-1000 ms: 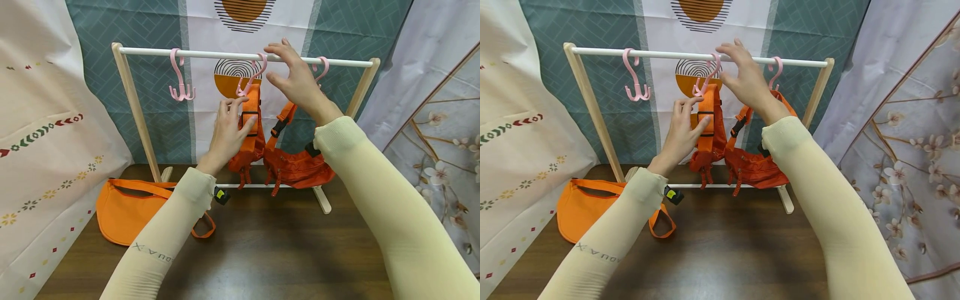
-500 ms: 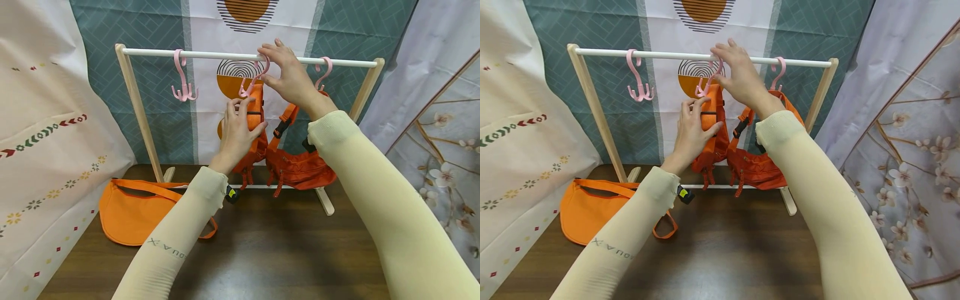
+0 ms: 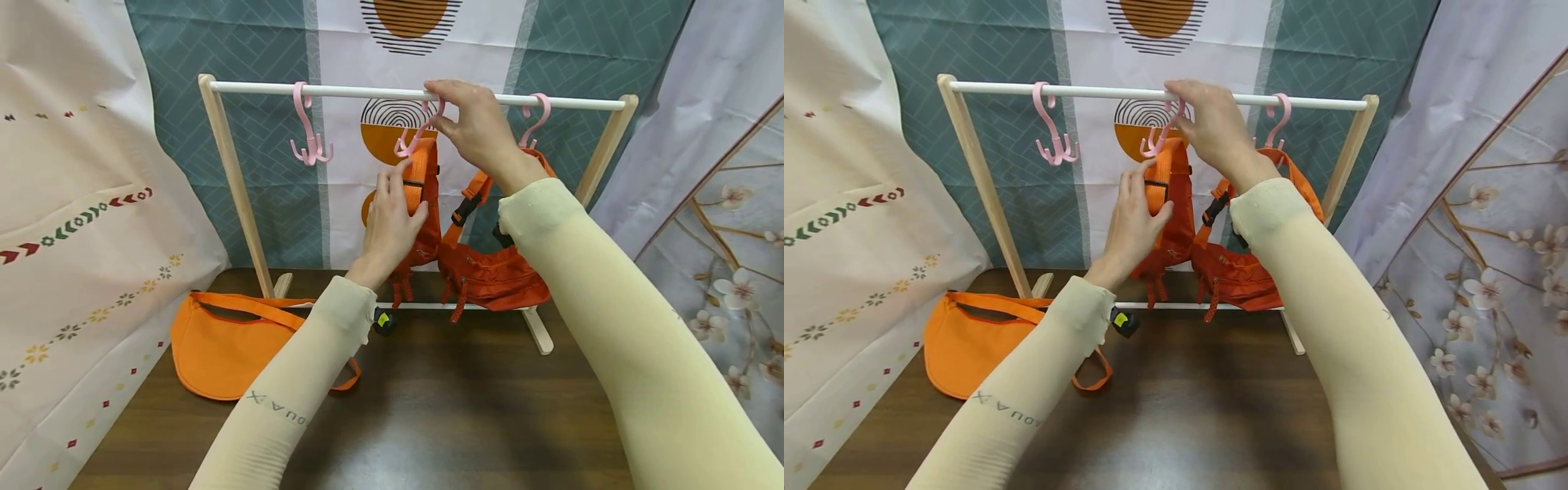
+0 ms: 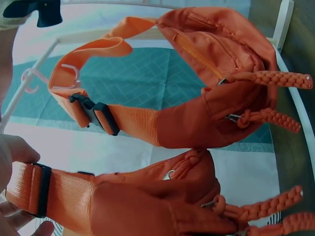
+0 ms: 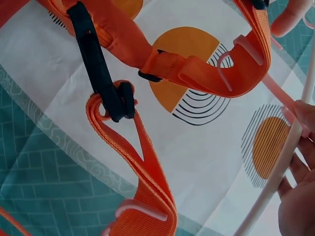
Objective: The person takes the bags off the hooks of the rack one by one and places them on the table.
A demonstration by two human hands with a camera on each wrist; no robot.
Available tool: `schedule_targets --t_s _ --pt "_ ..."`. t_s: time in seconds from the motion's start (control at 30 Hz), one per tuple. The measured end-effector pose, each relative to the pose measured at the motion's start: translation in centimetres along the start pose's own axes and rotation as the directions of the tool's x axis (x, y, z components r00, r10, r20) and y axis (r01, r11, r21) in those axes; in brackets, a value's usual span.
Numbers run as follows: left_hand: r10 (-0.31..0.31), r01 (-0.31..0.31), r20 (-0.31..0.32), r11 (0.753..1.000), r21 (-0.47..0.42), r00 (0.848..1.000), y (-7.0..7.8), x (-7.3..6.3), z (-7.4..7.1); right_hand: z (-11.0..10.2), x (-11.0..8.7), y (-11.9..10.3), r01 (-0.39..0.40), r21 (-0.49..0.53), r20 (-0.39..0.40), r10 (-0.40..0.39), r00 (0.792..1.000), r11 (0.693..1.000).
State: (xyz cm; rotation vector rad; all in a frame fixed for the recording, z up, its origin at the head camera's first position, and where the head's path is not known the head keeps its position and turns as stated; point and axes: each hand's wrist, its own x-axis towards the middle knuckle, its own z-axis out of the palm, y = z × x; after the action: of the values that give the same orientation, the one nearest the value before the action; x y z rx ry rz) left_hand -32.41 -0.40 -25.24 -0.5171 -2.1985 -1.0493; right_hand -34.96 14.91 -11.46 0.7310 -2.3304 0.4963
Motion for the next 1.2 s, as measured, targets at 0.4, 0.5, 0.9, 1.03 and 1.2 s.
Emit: schedule_targets --t_s 0.4,0.5,0.9,1.03,1.2 --pt "-0.022 0.020 -0.018 0.997 -0.069 1.000 -0.4 0.7 -2.6 -0.9 0.2 0.2 0.000 -0.046 0.008 0.001 1.000 0.999" --pt "-0.039 0.038 -0.003 0.995 -0.088 0.999 -0.5 0.9 -3.1 -0.9 0.0 0.4 0.009 -0.044 0.009 -0.009 1.000 0.999" --pt "-0.092 0.095 0.036 0.989 -0.114 0.995 -1.3 1.8 -4.2 -0.6 -0.1 -0.1 -0.073 -0.014 0.032 0.073 0.997 0.997" --pt "-0.107 0.114 0.083 0.990 -0.084 0.991 -1.3 2.0 -4.3 -0.4 0.0 -0.3 -0.086 -0.023 0.037 0.087 0.996 0.996" --pt "-0.086 0.093 0.067 0.989 -0.112 0.994 -1.2 2.4 -4.4 -0.3 0.0 -0.4 -0.098 -0.017 0.051 0.099 0.994 0.995"
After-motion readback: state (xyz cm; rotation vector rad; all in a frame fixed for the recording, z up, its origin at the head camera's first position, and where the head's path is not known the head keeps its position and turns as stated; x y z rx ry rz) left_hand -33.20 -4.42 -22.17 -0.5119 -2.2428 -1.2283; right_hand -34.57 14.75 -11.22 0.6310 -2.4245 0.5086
